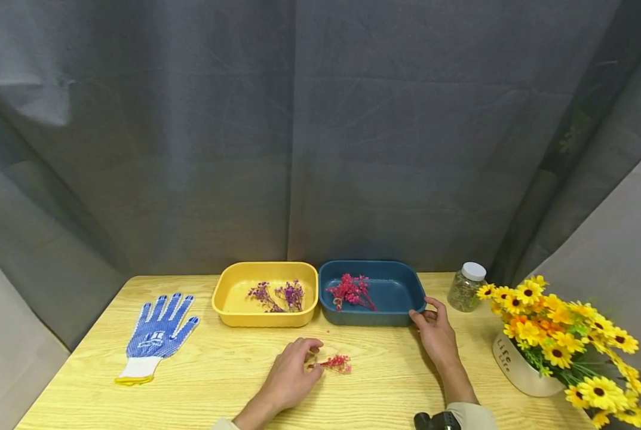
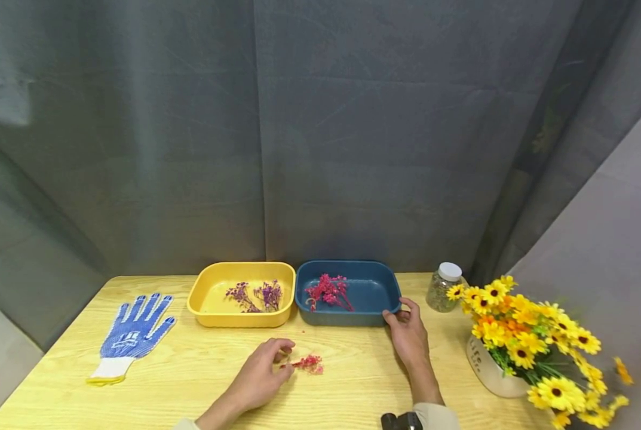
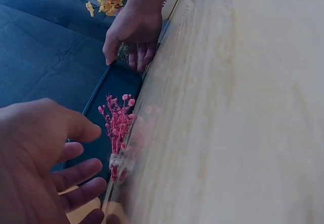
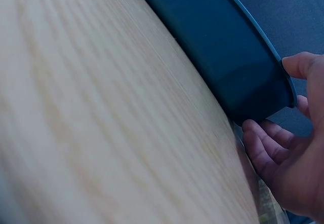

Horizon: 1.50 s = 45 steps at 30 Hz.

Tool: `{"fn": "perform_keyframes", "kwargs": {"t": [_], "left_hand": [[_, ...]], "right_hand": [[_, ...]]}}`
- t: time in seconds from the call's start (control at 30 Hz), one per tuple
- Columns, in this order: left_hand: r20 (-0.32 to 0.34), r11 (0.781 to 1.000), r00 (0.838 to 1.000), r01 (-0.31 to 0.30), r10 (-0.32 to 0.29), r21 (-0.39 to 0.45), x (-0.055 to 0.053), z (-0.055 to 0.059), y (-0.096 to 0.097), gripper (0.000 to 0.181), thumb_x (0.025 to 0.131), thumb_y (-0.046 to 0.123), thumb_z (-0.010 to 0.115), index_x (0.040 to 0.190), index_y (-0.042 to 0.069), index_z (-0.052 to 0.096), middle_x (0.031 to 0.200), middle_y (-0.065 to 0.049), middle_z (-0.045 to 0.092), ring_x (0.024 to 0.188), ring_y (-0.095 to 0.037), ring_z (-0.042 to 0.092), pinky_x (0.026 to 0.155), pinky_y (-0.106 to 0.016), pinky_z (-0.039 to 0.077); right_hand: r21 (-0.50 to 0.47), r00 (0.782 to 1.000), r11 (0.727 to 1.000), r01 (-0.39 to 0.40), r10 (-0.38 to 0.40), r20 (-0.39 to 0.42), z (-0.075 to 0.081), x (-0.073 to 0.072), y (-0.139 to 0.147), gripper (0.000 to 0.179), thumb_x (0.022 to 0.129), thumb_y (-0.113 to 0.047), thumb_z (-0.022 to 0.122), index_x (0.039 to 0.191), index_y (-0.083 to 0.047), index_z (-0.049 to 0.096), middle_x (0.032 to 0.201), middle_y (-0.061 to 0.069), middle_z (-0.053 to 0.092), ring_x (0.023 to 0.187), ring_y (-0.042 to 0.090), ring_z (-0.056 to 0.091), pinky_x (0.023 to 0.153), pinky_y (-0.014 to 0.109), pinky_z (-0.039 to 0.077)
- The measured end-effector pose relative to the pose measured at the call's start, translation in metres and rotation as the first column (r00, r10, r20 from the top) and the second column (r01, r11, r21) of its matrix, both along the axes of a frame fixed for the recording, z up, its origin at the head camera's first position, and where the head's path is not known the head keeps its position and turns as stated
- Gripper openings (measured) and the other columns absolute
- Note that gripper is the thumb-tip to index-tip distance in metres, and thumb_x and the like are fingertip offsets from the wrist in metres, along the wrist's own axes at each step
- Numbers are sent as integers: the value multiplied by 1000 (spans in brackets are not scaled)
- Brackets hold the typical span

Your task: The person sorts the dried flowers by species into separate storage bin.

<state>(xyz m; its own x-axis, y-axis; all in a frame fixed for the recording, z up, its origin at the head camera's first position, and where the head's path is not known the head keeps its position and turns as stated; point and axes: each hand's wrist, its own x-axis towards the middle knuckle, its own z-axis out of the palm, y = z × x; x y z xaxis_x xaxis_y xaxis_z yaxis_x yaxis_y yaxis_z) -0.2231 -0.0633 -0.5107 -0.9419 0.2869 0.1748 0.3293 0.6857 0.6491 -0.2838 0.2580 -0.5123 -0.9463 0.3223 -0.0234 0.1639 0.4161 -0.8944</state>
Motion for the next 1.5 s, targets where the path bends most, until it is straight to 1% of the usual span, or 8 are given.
{"fn": "perform_keyframes", "kwargs": {"t": [0.2,0.33,0.5,0.77,1.0,1.17,1.33,1.5], "left_hand": [[-49,993,998,-31,26,-115,-1,-6,-1,36,81,24,67,117,24,63,100,11,63,93,-9,55,75,-32,42],[-49,985,998,-51,44,-164,-2,-8,0,33,79,26,68,112,26,65,93,15,61,87,-7,52,71,-30,37],[-71,977,996,-75,61,-198,-3,-8,3,30,80,28,69,110,25,67,89,16,60,84,-6,51,70,-29,34],[-112,972,993,-61,36,-226,-3,-7,4,14,82,25,68,96,25,72,76,16,55,74,-4,46,66,-29,29],[-111,973,993,-53,28,-225,-4,-8,4,10,81,22,64,81,30,71,71,17,54,70,-3,45,64,-29,28],[-108,978,994,-51,29,-202,-4,-8,5,11,79,22,64,78,31,70,70,18,54,69,-3,45,64,-29,29],[-126,982,991,-77,55,-173,-2,-7,7,11,78,24,65,76,34,69,68,21,53,66,-1,43,64,-27,30],[-167,986,982,-109,87,-126,-1,-3,9,10,78,25,68,74,35,67,69,23,56,66,1,45,65,-25,32]], "right_hand": [[-5,1000,1000,-2,2,2,0,0,-1,61,95,-44,56,147,-23,31,126,12,56,105,26,63,81,25,46],[-9,1000,1000,-5,5,4,2,0,-1,62,95,-46,56,147,-22,31,126,11,56,104,24,63,81,25,46],[-14,1000,1000,-6,6,8,2,1,0,62,95,-44,56,147,-22,30,127,12,55,105,24,62,82,24,46],[-18,1000,1000,-7,7,6,1,1,0,62,95,-45,56,147,-22,30,127,11,55,105,23,63,82,23,46],[-5,1000,1000,-4,4,9,1,0,0,64,94,-49,55,147,-23,30,126,10,55,104,21,62,83,25,46],[9,1000,1000,-4,4,11,1,1,0,65,94,-51,55,147,-24,29,127,9,54,104,20,62,84,27,45],[17,1000,1000,-3,3,9,1,1,0,62,95,-45,56,147,-22,30,127,11,55,100,15,61,82,26,45],[15,1000,1000,-9,8,16,2,1,1,63,95,-46,55,147,-23,30,128,11,54,102,15,60,84,27,44]]}}
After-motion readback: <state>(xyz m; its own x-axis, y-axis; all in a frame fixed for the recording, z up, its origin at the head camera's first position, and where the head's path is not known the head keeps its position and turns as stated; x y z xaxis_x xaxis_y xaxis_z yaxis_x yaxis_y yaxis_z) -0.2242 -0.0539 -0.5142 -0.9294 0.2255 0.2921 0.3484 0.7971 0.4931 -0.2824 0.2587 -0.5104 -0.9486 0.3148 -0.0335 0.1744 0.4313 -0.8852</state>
